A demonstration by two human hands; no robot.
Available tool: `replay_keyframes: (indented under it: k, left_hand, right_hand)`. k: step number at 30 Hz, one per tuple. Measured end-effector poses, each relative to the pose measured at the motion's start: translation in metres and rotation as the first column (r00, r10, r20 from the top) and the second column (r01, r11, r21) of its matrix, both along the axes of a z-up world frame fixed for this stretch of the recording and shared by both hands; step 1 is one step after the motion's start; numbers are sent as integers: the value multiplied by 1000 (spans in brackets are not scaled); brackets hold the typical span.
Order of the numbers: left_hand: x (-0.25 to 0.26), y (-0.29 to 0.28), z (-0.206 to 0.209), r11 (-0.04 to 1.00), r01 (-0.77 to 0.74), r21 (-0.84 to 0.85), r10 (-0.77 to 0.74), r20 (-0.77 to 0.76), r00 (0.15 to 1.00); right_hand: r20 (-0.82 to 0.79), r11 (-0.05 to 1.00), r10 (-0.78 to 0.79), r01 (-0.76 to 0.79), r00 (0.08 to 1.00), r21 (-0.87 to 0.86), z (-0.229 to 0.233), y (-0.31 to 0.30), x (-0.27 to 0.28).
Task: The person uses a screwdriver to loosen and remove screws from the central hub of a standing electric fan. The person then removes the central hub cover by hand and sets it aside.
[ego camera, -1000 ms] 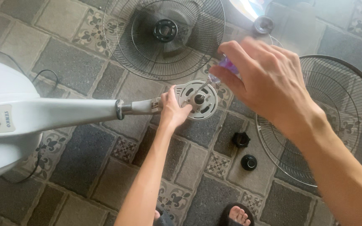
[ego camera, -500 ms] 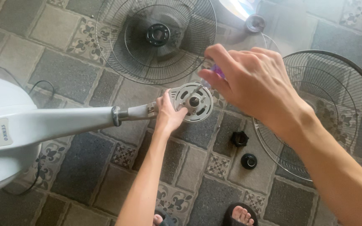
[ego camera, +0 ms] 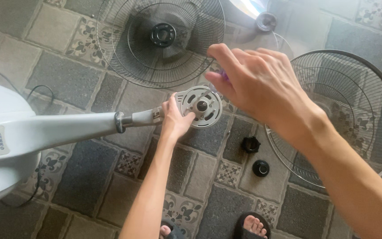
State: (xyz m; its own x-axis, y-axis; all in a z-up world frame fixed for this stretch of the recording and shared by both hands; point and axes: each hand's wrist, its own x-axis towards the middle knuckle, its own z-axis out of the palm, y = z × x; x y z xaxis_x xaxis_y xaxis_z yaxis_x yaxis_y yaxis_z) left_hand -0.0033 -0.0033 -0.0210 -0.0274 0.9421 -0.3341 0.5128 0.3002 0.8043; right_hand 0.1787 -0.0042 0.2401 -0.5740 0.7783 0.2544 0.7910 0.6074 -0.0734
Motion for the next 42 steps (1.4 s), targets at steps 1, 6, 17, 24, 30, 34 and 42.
replay_keyframes:
  k: [1, 6, 17, 24, 30, 34, 42]
  left_hand:
    - [0, 0, 0, 1000, 0, -2, 0, -4, 1000]
    - [1, 1, 4, 1000, -9, -24, 8, -16, 1000]
    - [5, 3, 30, 976, -6, -217, -3, -39, 999]
    - [5, 1, 30, 986, -2, -165, -4, -33, 999]
    - [4, -1, 28, 984, -3, -176, 0, -19, 1000]
    - [4, -2, 29, 994, -10, -111, 8, -20, 1000]
    - [4, -1, 41, 969, -17, -246, 15, -9, 1000]
  right_hand:
    - [-75, 994, 88, -83, 993, 74, 1, 0, 0]
    - [-91, 971, 169, -150, 981, 187, 2, -3, 1]
    - [-59, 995, 85, -81, 995, 65, 3, -7, -2]
    - [117, 985, -149, 158, 982, -69, 8, -10, -1]
    - [-4, 992, -86, 85, 996, -90, 7, -4, 5]
    - [39, 993, -97, 100, 994, -60, 2, -1, 4]
    - [-114, 997, -74, 71, 991, -33, 4, 2, 2]
